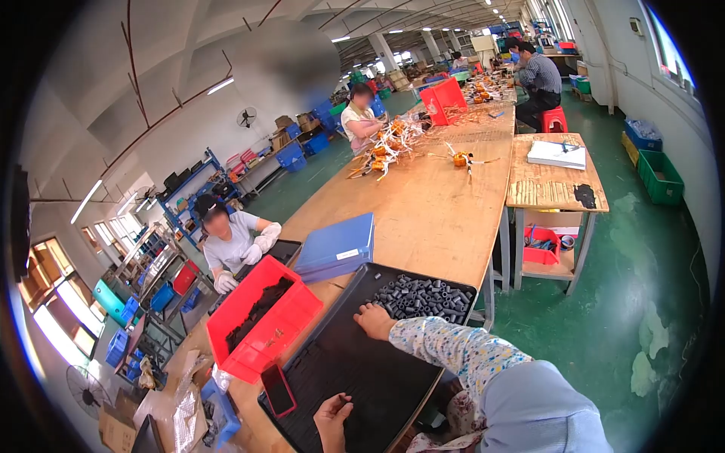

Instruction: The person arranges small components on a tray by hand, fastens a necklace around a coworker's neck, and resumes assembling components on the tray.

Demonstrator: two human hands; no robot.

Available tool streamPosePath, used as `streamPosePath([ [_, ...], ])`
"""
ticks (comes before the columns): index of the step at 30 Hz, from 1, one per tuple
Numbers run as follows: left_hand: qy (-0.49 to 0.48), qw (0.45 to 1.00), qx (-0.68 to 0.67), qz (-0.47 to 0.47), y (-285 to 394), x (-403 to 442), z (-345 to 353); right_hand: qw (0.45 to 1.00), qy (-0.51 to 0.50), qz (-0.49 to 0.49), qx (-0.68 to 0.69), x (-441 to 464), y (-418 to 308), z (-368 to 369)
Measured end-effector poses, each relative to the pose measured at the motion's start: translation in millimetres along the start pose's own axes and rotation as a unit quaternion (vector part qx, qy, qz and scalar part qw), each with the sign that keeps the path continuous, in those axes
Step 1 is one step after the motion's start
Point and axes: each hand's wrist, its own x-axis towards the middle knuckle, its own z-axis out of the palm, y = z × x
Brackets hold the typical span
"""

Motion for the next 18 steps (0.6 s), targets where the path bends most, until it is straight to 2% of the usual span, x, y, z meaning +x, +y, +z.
streamPosePath([
  [2,-0.016,0.999,0.027,-0.013,-5.0,-0.4,-7.0,0.999,-0.022,-0.028,0.013,-7.0,12.0,-0.3],
  [4,-0.033,0.998,0.052,-0.028,-13.6,1.5,-10.0,0.993,-0.03,-0.116,0.0,-16.6,17.3,-2.3],
  [6,0.0,0.996,-0.05,-0.073,-28.5,8.1,-10.2,0.991,-0.007,-0.133,0.004,-29.0,16.7,-5.6],
  [8,-0.01,0.996,-0.046,-0.073,-38.4,8.2,-15.5,0.988,0.047,-0.148,0.013,-42.7,5.0,-18.7],
  [10,-0.014,0.997,-0.034,-0.073,-38.0,8.4,-17.2,0.966,0.069,-0.162,0.188,-53.5,-19.3,-13.8],
  [11,-0.011,0.997,-0.033,-0.073,-36.3,9.1,-16.2,0.918,0.082,-0.16,0.353,-64.8,-39.6,-21.2],
  [12,-0.005,0.997,-0.04,-0.069,-34.3,9.3,-13.6,0.846,-0.008,-0.097,0.523,-74.6,-59.9,-22.3],
  [13,0.0,0.997,-0.046,-0.067,-33.9,8.1,-12.3,0.725,-0.113,-0.064,0.676,-81.1,-75.9,-20.6],
  [14,0.0,0.997,-0.045,-0.07,-35.7,7.0,-13.8,0.678,-0.159,-0.032,0.717,-91.4,-91.6,-32.5],
  [16,-0.019,0.998,-0.02,-0.056,-40.0,7.1,-18.0,0.718,-0.146,-0.051,0.679,-99.5,-107.0,-14.1],
  [18,-0.017,0.998,-0.013,-0.057,-37.2,6.0,-17.6,0.727,-0.126,-0.053,0.673,-102.0,-110.1,-18.7],
])
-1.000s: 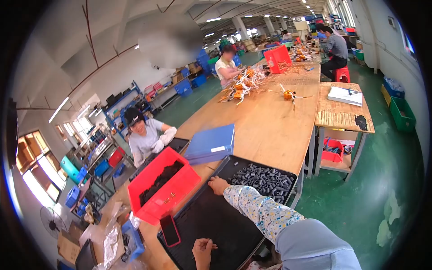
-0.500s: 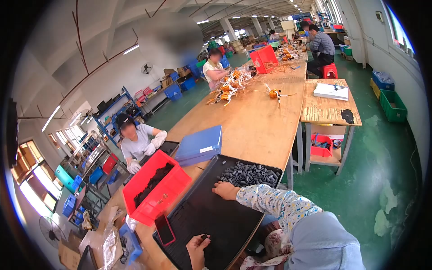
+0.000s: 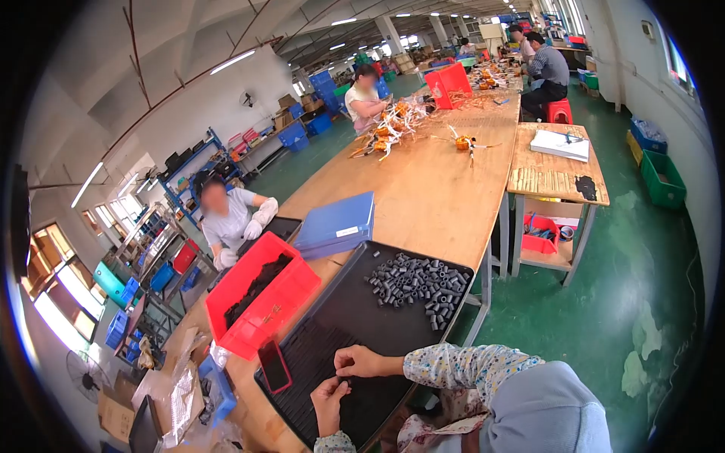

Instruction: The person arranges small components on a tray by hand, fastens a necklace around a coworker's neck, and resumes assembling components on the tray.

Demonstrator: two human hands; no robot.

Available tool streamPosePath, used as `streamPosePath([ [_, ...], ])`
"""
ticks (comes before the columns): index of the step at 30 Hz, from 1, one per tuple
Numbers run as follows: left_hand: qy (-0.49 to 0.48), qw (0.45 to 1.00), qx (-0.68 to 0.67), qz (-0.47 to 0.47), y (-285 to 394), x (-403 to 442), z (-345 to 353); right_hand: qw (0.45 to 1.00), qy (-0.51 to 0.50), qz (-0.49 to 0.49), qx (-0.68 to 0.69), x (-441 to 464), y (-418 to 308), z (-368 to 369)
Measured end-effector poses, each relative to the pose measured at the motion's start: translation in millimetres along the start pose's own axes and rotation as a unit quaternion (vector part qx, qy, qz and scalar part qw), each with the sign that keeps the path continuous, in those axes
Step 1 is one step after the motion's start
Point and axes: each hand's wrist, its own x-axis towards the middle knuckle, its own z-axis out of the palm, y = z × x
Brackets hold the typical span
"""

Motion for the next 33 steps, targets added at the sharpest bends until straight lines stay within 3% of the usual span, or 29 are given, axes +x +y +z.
streamPosePath([
  [2,0.012,1.0,0.006,-0.003,2.6,-1.5,-0.2,0.989,-0.021,-0.047,-0.141,-1.2,-11.2,-5.7],
  [6,0.013,1.0,-0.016,-0.006,1.5,0.6,-0.3,0.972,-0.02,-0.153,-0.176,2.3,-17.9,-10.9],
  [12,0.007,0.999,-0.031,0.002,1.0,4.0,0.6,0.976,-0.049,-0.172,-0.122,2.1,-23.0,-17.4],
  [14,0.024,0.999,-0.028,0.023,4.5,6.8,0.7,0.98,0.018,-0.154,-0.128,13.9,-18.3,-24.7],
  [16,0.082,0.989,0.061,0.106,-7.9,11.2,-4.9,0.987,0.139,-0.082,-0.021,37.3,-1.1,-32.5],
  [17,0.094,0.988,0.066,0.101,-2.2,9.6,-6.8,0.975,0.218,-0.033,-0.014,50.1,4.6,-38.0],
  [19,0.096,0.941,0.282,0.16,9.1,6.2,-5.4,0.946,0.309,0.0,-0.096,78.5,23.6,-52.5],
  [25,0.05,0.916,0.354,0.184,8.9,3.4,7.6,0.895,0.381,0.05,-0.227,125.2,35.2,-50.4],
  [26,0.037,0.918,0.351,0.183,8.7,2.9,7.2,0.896,0.38,0.048,-0.225,130.7,46.9,-51.4],
  [29,0.031,0.918,0.349,0.184,2.9,4.2,4.4,0.86,0.254,-0.011,-0.443,134.3,68.5,-52.6],
  [33,0.021,0.931,0.324,0.166,4.6,3.8,6.6,0.843,0.21,0.001,-0.495,128.5,66.4,-54.9],
])
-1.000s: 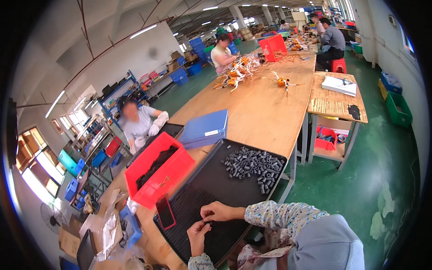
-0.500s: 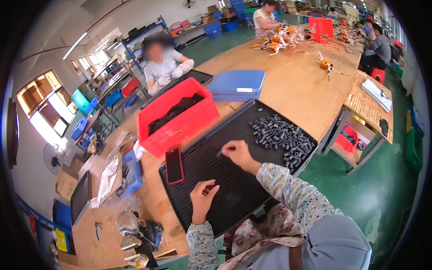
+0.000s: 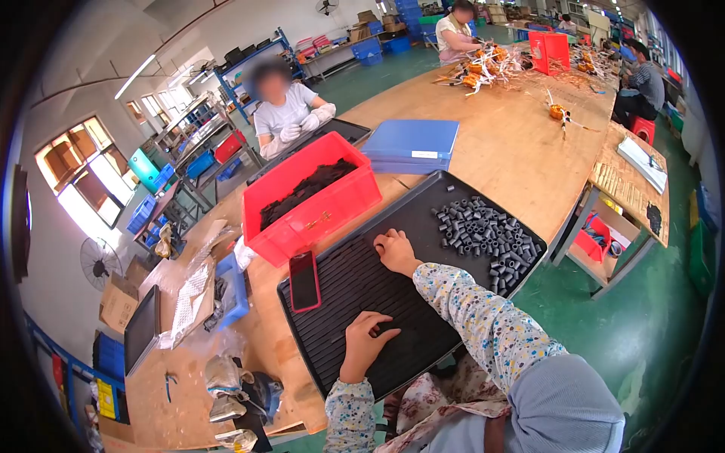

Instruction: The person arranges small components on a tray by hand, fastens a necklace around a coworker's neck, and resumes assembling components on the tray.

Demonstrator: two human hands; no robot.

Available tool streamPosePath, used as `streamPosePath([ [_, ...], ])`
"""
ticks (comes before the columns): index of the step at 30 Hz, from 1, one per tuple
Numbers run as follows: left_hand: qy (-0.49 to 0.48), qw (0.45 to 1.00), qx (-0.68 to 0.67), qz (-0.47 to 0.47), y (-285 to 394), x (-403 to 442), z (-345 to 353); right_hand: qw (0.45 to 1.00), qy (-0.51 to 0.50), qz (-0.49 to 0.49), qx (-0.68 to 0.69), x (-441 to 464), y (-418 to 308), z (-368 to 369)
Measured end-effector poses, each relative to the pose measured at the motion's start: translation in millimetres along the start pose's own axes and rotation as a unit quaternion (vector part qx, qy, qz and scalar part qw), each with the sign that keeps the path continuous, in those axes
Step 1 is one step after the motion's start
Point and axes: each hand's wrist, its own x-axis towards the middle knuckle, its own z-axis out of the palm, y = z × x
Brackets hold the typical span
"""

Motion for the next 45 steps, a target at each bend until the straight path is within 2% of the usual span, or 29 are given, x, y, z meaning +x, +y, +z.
streamPosePath([
  [2,0.016,0.999,-0.036,0.005,-2.0,0.3,-0.7,0.996,0.004,-0.012,0.092,-2.3,5.9,-4.0],
  [5,0.028,0.996,-0.084,0.026,-1.3,0.2,-3.1,0.996,0.02,-0.011,0.084,-12.2,2.7,-47.8],
  [7,0.027,0.994,-0.101,0.045,0.3,1.0,-4.6,0.996,0.033,-0.045,-0.065,-17.2,16.0,-77.0],
  [9,0.037,0.98,0.101,0.166,1.2,2.5,-5.4,0.981,0.061,-0.04,-0.177,-23.6,30.7,-99.1],
  [10,0.034,0.979,0.096,0.175,3.0,2.0,-4.5,0.98,0.068,-0.035,-0.184,-27.0,37.1,-106.4],
  [12,-0.002,0.99,0.08,0.116,7.2,0.9,-3.5,0.97,-0.067,-0.018,-0.231,-39.1,51.1,-114.4],
  [13,-0.006,0.989,0.075,0.131,8.3,0.8,-3.3,0.97,-0.05,-0.079,-0.223,-50.3,60.4,-112.2],
  [15,-0.029,1.0,0.004,0.001,9.4,-1.2,-3.7,0.966,-0.054,-0.102,-0.231,-66.7,54.0,-117.7],
  [16,-0.033,0.999,0.002,0.011,10.9,-1.7,-5.1,0.966,-0.043,-0.118,-0.226,-73.6,54.4,-117.1],
  [18,-0.016,0.98,-0.137,-0.144,12.6,-1.5,-6.7,0.976,0.048,-0.121,-0.176,-89.1,60.7,-105.7],
  [19,-0.022,0.981,-0.138,-0.137,10.3,-2.2,-4.4,0.976,0.079,-0.12,-0.165,-94.3,58.2,-104.9],
  [21,0.044,0.938,-0.314,-0.138,9.3,-0.6,0.0,0.973,0.114,-0.109,-0.168,-98.4,45.7,-110.4],
  [22,0.037,0.93,-0.335,-0.144,12.4,-0.8,-1.2,0.975,0.12,-0.093,-0.162,-99.2,47.8,-106.6],
  [27,-0.022,0.927,-0.334,-0.171,15.8,-3.0,-8.0,0.983,0.099,-0.104,-0.114,-99.6,52.2,-106.5],
  [29,-0.034,0.934,-0.307,-0.182,6.4,-4.2,-6.8,0.985,0.086,-0.151,0.001,-101.9,49.4,-110.1],
  [32,-0.002,0.928,-0.335,-0.162,5.0,-3.6,-3.0,0.986,0.108,-0.13,0.008,-106.8,38.9,-110.5],
  [36,0.032,0.909,-0.38,-0.168,19.3,0.9,0.2,0.991,0.083,-0.103,-0.029,-107.6,41.6,-108.9],
  [38,0.041,0.905,-0.386,-0.173,13.5,-1.0,1.0,0.987,0.107,-0.114,0.025,-109.4,32.7,-110.6],
  [39,0.013,0.91,-0.374,-0.178,4.1,-2.7,1.7,0.987,0.107,-0.117,0.027,-110.7,22.4,-112.7],
  [41,-0.013,0.915,-0.36,-0.182,-5.2,-3.3,0.3,0.972,0.102,-0.15,0.149,-119.7,-4.4,-114.3],
  [42,-0.025,0.914,-0.36,-0.186,-6.1,-3.2,-0.5,0.962,0.045,-0.091,0.254,-125.0,-20.9,-112.0],
  [43,-0.037,0.912,-0.361,-0.192,-7.1,-3.7,-0.6,0.9,-0.026,-0.014,0.435,-130.2,-31.7,-99.7],
  [45,-0.041,0.914,-0.356,-0.189,-12.9,-4.8,-0.1,0.803,-0.157,0.025,0.574,-135.3,-48.8,-91.4],
])
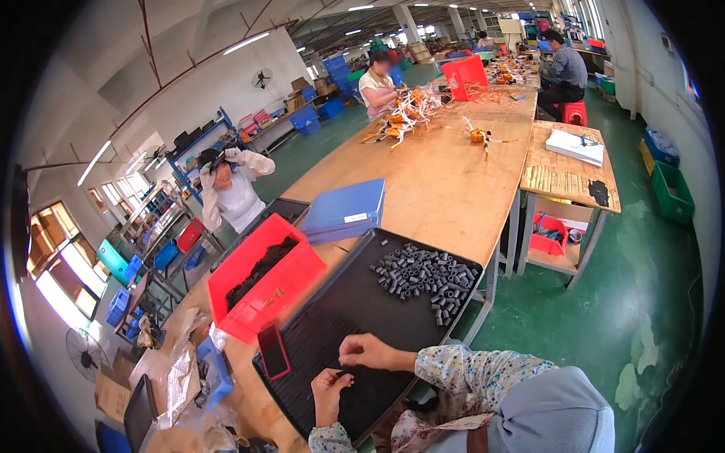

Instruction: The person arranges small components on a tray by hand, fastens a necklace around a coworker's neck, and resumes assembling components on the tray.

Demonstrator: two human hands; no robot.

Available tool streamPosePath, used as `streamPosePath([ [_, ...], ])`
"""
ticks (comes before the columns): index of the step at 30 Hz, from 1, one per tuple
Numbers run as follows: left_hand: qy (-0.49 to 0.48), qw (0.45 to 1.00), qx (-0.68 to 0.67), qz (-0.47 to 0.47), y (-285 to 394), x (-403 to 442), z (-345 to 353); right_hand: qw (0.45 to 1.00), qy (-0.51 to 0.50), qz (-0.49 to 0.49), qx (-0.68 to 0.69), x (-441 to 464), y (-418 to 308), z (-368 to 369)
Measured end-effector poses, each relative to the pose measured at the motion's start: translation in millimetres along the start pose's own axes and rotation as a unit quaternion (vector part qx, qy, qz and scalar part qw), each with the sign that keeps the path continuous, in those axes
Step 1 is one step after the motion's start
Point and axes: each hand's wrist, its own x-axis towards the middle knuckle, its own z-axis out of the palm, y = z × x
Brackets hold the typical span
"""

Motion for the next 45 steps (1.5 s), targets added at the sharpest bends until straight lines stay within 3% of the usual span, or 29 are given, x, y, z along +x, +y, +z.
streamPosePath([
  [2,-0.005,1.0,0.008,0.005,0.0,-0.7,-2.5,0.997,-0.074,0.027,0.017,-0.3,6.5,10.7],
  [7,0.017,1.0,-0.009,0.023,-1.7,-0.8,0.3,0.998,-0.038,0.019,-0.038,4.9,13.0,5.4],
  [9,0.018,1.0,0.006,0.024,11.0,-3.9,5.7,0.995,-0.011,0.073,0.071,3.6,7.7,2.8],
  [12,0.001,0.999,0.027,0.027,6.2,-2.0,4.3,0.996,-0.007,0.086,0.033,5.5,-1.7,0.9],
  [14,-0.012,0.999,0.031,0.029,5.8,-2.1,4.8,0.997,-0.008,0.068,-0.032,7.5,-1.2,0.8],
  [16,0.011,1.0,-0.013,-0.005,15.0,-4.5,10.1,0.991,-0.002,-0.035,-0.128,8.7,-1.0,-0.2],
  [19,0.025,0.999,-0.014,0.014,18.4,-5.2,10.1,0.979,-0.032,-0.067,-0.189,10.0,-16.0,0.6],
  [27,0.014,0.997,0.07,0.016,37.2,-13.7,19.7,0.996,-0.05,-0.041,-0.067,5.9,-2.2,-4.2],
  [30,0.02,0.996,0.088,0.025,27.4,-12.6,15.6,0.99,-0.062,-0.058,-0.114,2.1,2.4,-4.4],
  [32,0.062,0.998,0.024,-0.008,19.1,-4.2,14.1,0.968,-0.072,-0.15,-0.19,1.6,6.0,-5.3],
  [36,0.059,0.998,0.035,-0.004,15.1,-3.2,11.9,0.977,-0.075,-0.116,-0.16,-0.8,6.8,-4.3],
  [42,0.067,0.998,0.02,0.001,20.8,-3.4,13.4,0.967,-0.071,-0.17,-0.178,-0.8,5.0,-4.4],
  [44,0.044,0.995,0.093,0.012,17.8,-4.3,3.2,0.981,-0.003,-0.113,-0.155,-1.5,5.3,-2.7],
  [45,0.079,0.988,0.12,0.056,45.6,-18.7,23.1,0.975,0.043,-0.138,-0.168,0.4,8.1,-3.4],
])
